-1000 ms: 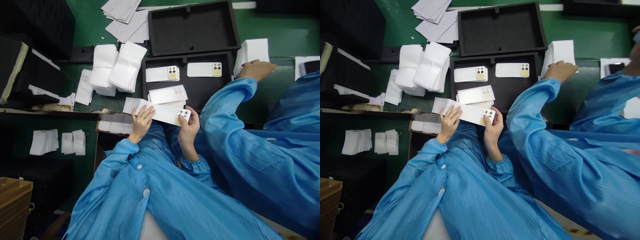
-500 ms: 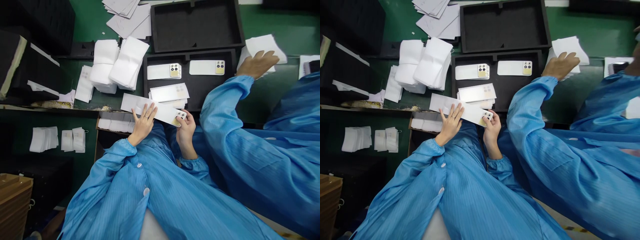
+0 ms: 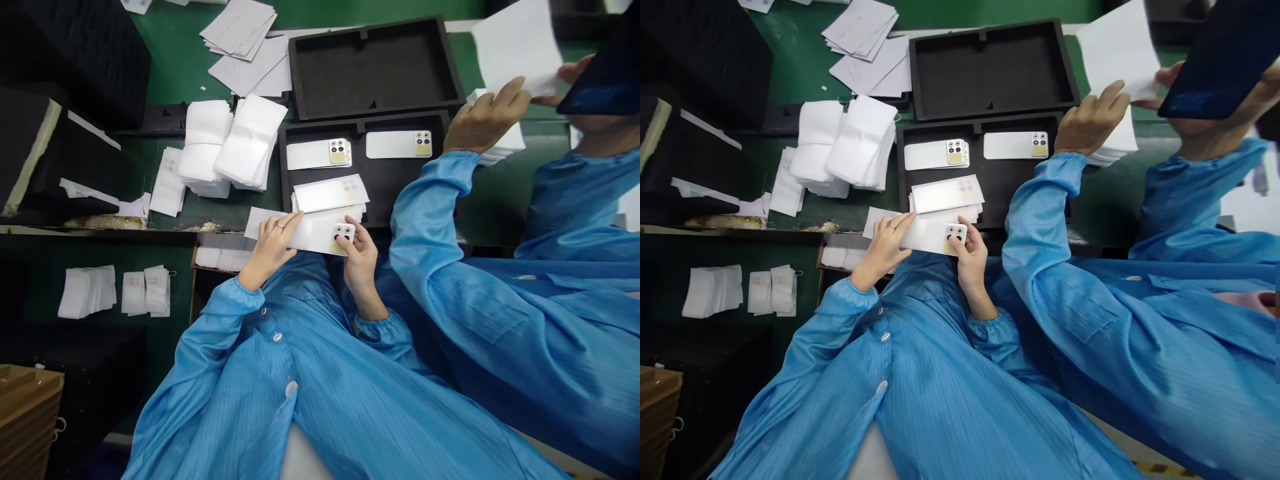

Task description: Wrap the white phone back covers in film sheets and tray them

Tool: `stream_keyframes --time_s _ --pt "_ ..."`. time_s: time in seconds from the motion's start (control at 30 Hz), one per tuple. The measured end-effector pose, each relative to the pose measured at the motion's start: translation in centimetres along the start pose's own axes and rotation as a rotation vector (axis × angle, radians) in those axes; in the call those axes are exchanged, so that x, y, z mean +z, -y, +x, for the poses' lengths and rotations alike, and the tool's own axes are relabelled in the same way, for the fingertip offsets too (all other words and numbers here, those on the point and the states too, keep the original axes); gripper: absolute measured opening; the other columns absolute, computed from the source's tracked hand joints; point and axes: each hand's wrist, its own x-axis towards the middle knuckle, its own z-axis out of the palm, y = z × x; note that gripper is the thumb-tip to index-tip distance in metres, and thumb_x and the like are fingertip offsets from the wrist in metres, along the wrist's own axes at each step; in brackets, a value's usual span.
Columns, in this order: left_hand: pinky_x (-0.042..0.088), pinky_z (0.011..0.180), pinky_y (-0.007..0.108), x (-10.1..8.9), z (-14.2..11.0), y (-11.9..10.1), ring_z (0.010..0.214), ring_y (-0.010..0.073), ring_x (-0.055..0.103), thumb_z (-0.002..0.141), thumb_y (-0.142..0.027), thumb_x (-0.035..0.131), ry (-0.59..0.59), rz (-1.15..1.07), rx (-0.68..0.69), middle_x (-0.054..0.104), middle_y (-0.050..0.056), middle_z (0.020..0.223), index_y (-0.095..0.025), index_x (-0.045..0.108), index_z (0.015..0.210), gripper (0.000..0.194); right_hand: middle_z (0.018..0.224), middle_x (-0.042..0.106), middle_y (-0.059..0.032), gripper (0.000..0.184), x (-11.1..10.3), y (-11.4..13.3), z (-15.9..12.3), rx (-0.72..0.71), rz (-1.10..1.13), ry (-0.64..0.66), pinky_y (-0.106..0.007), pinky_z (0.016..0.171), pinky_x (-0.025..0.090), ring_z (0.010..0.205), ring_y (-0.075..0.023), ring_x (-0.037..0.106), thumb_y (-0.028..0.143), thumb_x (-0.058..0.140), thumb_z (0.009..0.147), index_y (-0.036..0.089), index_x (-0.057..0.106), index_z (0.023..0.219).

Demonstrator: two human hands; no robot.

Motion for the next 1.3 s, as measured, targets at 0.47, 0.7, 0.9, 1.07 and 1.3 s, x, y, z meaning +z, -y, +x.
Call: stream_keyframes --time_s 0.47,0.7,0.9,1.07,1.3 --pt "0.033 0.13 0.059 0.4 -0.7 -1.8 0.146 0.0352 0.062 0.093 -0.034 0.082 -0.137 -0.018 0.069 0.066 0.013 0.159 -0.028 0.059 0.163 0.073 0.173 0.058 0.0029 0.067 1.4 0.4 -0.7 0.007 -0.059 0.312 -0.048 0.143 0.035 0.167 -0.0323 0.048 0.055 0.069 0.101 0.031 0.065 0.164" --pt "0.033 0.13 0.06 0.5 -0.9 -2.4 0.145 0.0344 0.063 0.092 -0.034 0.084 -0.121 -0.046 0.081 0.065 0.013 0.159 -0.03 0.061 0.161 0.072 0.162 0.069 -0.0006 0.06 2.2 1.0 -0.8 0.053 -0.029 0.391 -0.046 0.135 0.046 0.159 -0.0323 0.058 0.052 0.082 0.093 0.029 0.078 0.148" --pt "0.032 0.134 0.062 -0.1 -1.8 -2.9 0.153 0.0353 0.058 0.096 -0.04 0.083 -0.079 -0.049 0.059 0.062 0.014 0.164 -0.031 0.055 0.167 0.077 0.126 0.087 -0.0045 0.046 2.6 0.7 -0.8 0.109 0.027 0.39 -0.046 0.107 0.066 0.117 -0.0307 0.082 0.047 0.093 0.082 0.026 0.088 0.123" --pt "0.026 0.139 0.067 -2.3 -3.6 -2.9 0.164 0.0364 0.047 0.099 -0.035 0.08 -0.027 0.027 0.034 0.054 0.013 0.174 -0.031 0.045 0.173 0.082 0.11 0.089 -0.0039 0.042 2.4 0.5 -0.7 0.15 0.065 0.295 -0.042 0.09 0.07 0.099 -0.0292 0.084 0.045 0.097 0.078 0.026 0.089 0.115" --pt "0.038 0.138 0.056 -6.2 -6.2 0.4 0.163 0.0339 0.049 0.104 -0.064 0.068 -0.621 0.113 -0.122 0.053 0.013 0.17 -0.036 0.027 0.177 0.089 0.103 0.087 -0.0071 0.037 2.2 3.1 -1.0 0.146 0.157 0.363 -0.03 0.063 0.063 0.079 -0.0202 0.079 0.05 0.087 0.092 0.026 0.087 0.121"
